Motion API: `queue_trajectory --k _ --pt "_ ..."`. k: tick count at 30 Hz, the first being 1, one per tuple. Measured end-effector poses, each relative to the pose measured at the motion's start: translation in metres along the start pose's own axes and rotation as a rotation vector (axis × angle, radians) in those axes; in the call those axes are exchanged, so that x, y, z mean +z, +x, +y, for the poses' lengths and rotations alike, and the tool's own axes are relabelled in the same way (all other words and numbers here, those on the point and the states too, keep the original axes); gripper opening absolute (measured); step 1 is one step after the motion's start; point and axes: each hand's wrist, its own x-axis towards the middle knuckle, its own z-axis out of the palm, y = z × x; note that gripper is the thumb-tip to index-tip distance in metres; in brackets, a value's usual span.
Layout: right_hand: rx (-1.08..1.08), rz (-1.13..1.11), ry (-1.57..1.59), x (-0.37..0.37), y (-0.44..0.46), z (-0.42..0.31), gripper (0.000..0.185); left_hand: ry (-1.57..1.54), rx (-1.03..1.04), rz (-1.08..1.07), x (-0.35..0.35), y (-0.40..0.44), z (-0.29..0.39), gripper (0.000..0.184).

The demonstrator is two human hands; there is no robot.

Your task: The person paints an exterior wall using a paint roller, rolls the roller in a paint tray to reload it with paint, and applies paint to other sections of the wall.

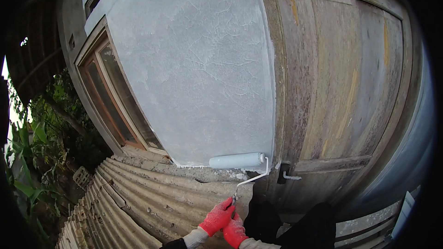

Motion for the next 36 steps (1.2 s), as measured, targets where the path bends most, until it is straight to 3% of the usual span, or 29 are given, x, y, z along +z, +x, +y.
queue_trajectory --k 1,3,5,9,12,13,15,16,18,22,25,28,31,33,36 --pt "0.12 -0.028 0.323 0.005 0.0 -0.006 0.033 -0.02 0.006 -0.001 -0.003 0.0 0.0 0.042" --pt "0.238 -0.066 0.648 0.012 0.009 0.002 0.036 -0.035 0.016 0.004 -0.011 0.004 0.0 0.041" --pt "0.064 -0.024 0.543 0.021 0.028 0.028 0.036 -0.036 0.018 -0.036 -0.024 0.011 0.001 0.044" --pt "-0.116 -0.101 0.276 0.041 0.05 0.003 0.031 0.008 0.034 0.034 -0.047 0.028 0.019 0.042" --pt "-0.31 -0.164 0.258 0.061 0.072 -0.033 0.036 -0.045 0.224 0.127 -0.073 0.051 0.041 0.041" --pt "-0.305 -0.269 0.473 0.071 0.089 -0.047 0.031 -0.009 0.243 0.15 -0.088 0.054 0.061 0.042" --pt "-0.359 -0.223 0.453 0.108 0.092 -0.116 0.026 0.021 0.321 0.216 -0.12 0.066 0.106 0.043" --pt "-0.217 -0.384 0.832 0.117 0.109 -0.146 0.024 0.015 0.38 0.254 -0.137 0.072 0.128 0.043" --pt "-0.515 -0.168 0.164 0.151 0.104 -0.225 0.02 0.015 0.518 0.422 -0.17 0.076 0.187 0.042" --pt "-0.533 -0.051 -0.217 0.208 0.05 -0.416 0.043 -0.343 0.722 0.746 -0.222 0.059 0.28 0.043" --pt "-0.807 -0.172 -0.021 0.255 0.073 -0.52 0.034 -0.217 0.752 0.823 -0.223 0.037 0.288 0.044" --pt "-0.771 -0.345 0.19 0.27 0.056 -0.593 0.029 -0.206 0.67 0.769 -0.213 0.023 0.263 0.046" --pt "-0.853 -0.422 0.049 0.248 0.056 -0.582 0.028 -0.235 0.621 0.773 -0.203 0.009 0.238 0.044" --pt "-0.891 -0.419 0.055 0.225 0.066 -0.529 0.026 -0.251 0.588 0.78 -0.193 -0.002 0.224 0.043" --pt "-0.589 -0.416 0.13 0.185 0.052 -0.416 0.028 -0.22 0.626 0.778 -0.179 -0.013 0.197 0.043"
